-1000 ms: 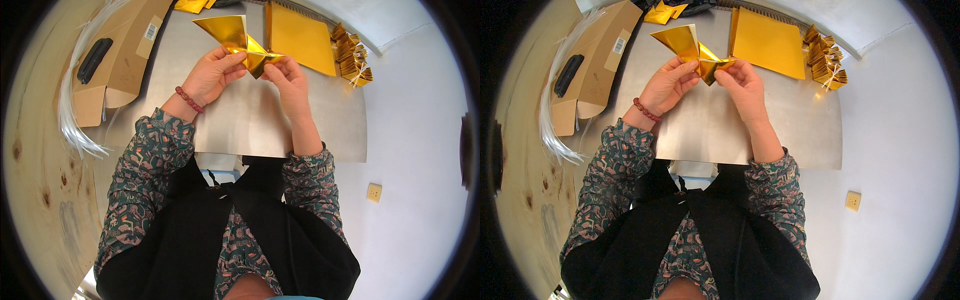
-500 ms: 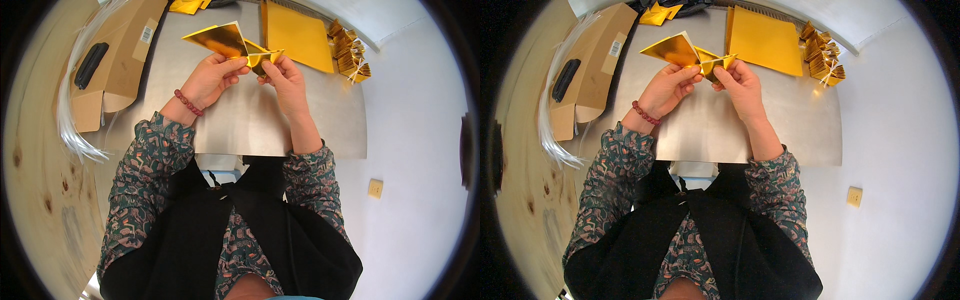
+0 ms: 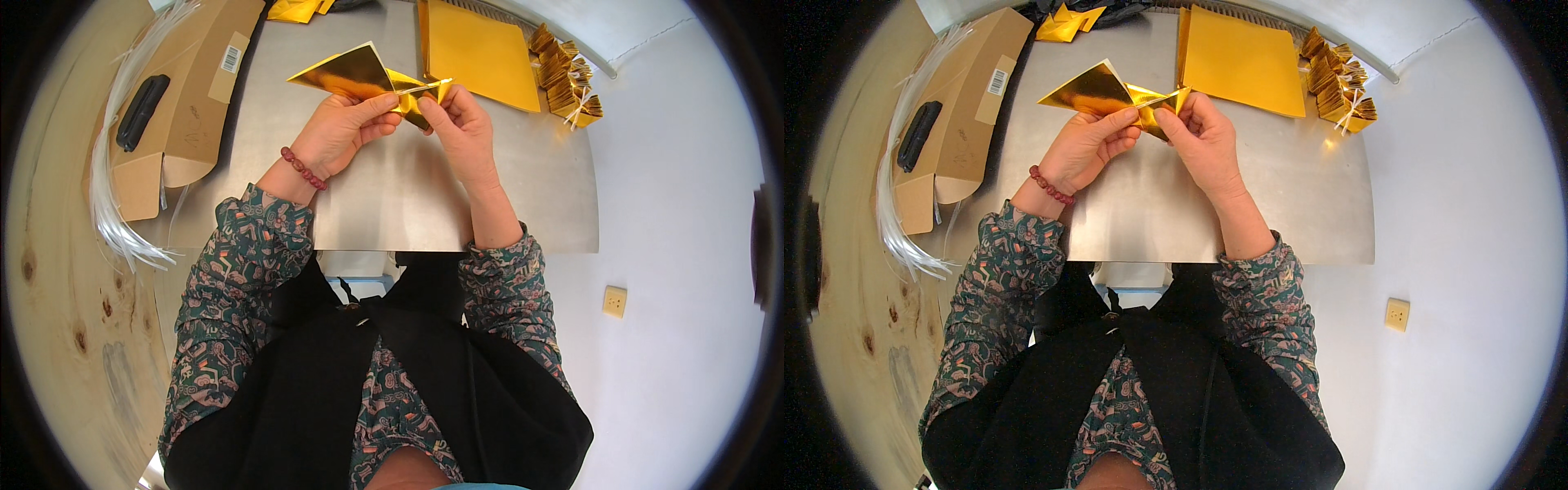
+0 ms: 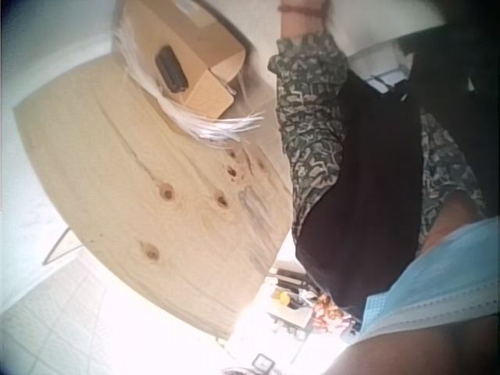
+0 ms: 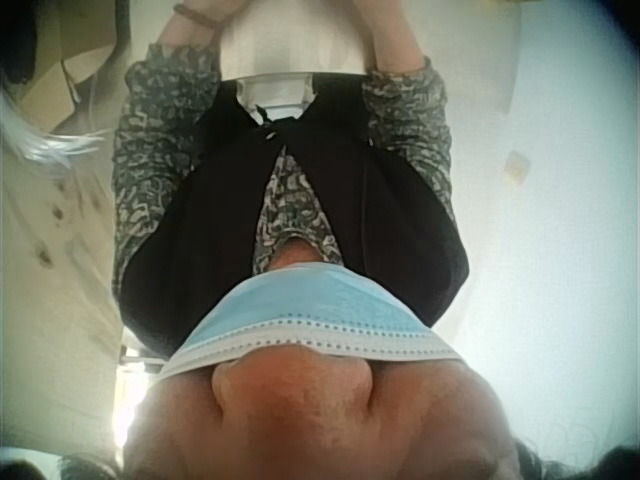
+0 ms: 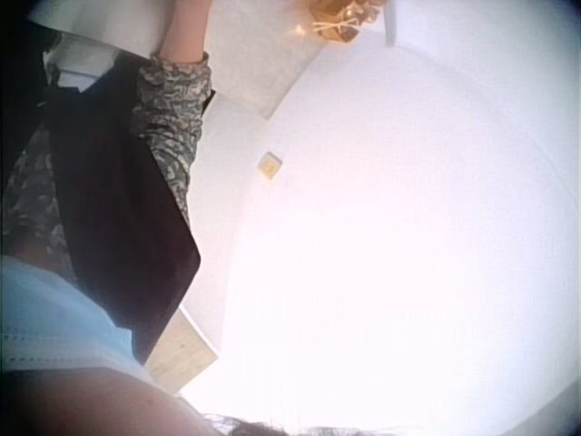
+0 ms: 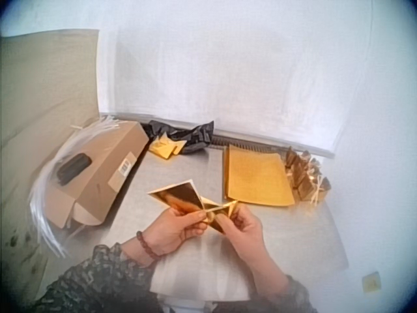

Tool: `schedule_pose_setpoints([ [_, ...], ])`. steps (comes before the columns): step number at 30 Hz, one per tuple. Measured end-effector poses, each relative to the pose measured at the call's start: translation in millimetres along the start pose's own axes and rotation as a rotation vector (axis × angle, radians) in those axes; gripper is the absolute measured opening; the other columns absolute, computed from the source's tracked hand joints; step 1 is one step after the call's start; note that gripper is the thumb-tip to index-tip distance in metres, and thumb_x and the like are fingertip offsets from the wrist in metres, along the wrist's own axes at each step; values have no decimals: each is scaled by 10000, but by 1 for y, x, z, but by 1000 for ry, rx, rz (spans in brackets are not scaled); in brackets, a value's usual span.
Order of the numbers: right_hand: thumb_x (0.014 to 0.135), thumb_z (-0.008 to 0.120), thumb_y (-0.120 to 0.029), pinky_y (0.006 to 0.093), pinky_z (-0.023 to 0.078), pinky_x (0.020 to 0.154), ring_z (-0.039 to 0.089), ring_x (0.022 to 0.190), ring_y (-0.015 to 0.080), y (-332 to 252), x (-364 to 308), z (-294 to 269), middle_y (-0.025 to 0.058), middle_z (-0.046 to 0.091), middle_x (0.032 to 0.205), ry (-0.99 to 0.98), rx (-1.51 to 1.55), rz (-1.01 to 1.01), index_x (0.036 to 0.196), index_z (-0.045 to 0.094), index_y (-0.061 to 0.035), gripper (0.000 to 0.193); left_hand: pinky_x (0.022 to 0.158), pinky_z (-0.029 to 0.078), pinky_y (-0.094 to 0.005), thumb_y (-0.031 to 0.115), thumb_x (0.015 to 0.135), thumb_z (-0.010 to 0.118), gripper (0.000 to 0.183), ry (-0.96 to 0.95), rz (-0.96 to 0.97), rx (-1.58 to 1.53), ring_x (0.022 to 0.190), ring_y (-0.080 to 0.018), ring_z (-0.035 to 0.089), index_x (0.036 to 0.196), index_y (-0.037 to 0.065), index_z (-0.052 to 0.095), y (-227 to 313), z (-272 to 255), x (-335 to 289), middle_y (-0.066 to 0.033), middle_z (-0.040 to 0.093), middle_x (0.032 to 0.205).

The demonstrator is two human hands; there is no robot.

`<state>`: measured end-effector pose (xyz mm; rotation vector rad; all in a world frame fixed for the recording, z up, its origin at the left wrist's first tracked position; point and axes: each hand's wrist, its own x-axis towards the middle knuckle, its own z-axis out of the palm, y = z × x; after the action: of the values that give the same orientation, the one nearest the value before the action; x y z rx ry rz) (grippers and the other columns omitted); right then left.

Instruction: The person folds a sheet of yellow paper into a small origami shape on a metal table. They complete one piece and place it aside, then begin folding a second sheet.

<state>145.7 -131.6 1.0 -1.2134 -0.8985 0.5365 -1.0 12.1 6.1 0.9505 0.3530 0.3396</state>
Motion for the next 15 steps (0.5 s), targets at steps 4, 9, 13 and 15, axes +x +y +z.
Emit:
schedule_pose_setpoints([
  [4, 1017, 702, -122, 217, 475, 676, 569, 757, 37, -2, -1, -2, -24, 657, 878, 9, 13, -10, 955, 614, -48, 131, 779, 620, -208, 141, 1014, 704, 225, -16, 10, 23, 870, -101, 725, 1196, 14, 670, -1, 1, -1, -39, 722, 1010],
  [9, 1031, 687, -128, 226, 472, 688, 576, 773, 42, -3, 0, -4, -19, 664, 888, -2, 27, -51, 924, 585, -58, 164, 765, 621, -204, 138, 1014, 704, 218, -27, 25, 12, 866, -97, 725, 1190, 13, 674, -1, 3, -2, -36, 722, 1007],
  [13, 1027, 688, -119, 219, 459, 691, 565, 766, 37, -5, -1, -1, -25, 656, 877, 22, 45, -42, 914, 582, -63, 165, 742, 623, -199, 139, 1015, 701, 217, -25, 24, 23, 847, -92, 728, 1189, 11, 680, 0, 3, -3, -36, 729, 1006],
  [15, 1028, 684, -117, 215, 446, 689, 550, 761, 32, -7, -2, 0, -34, 643, 867, 30, 46, -37, 903, 578, -69, 170, 736, 625, -197, 140, 1016, 700, 219, -22, 18, 29, 841, -90, 731, 1192, 11, 682, 1, 4, -4, -39, 733, 1009],
])
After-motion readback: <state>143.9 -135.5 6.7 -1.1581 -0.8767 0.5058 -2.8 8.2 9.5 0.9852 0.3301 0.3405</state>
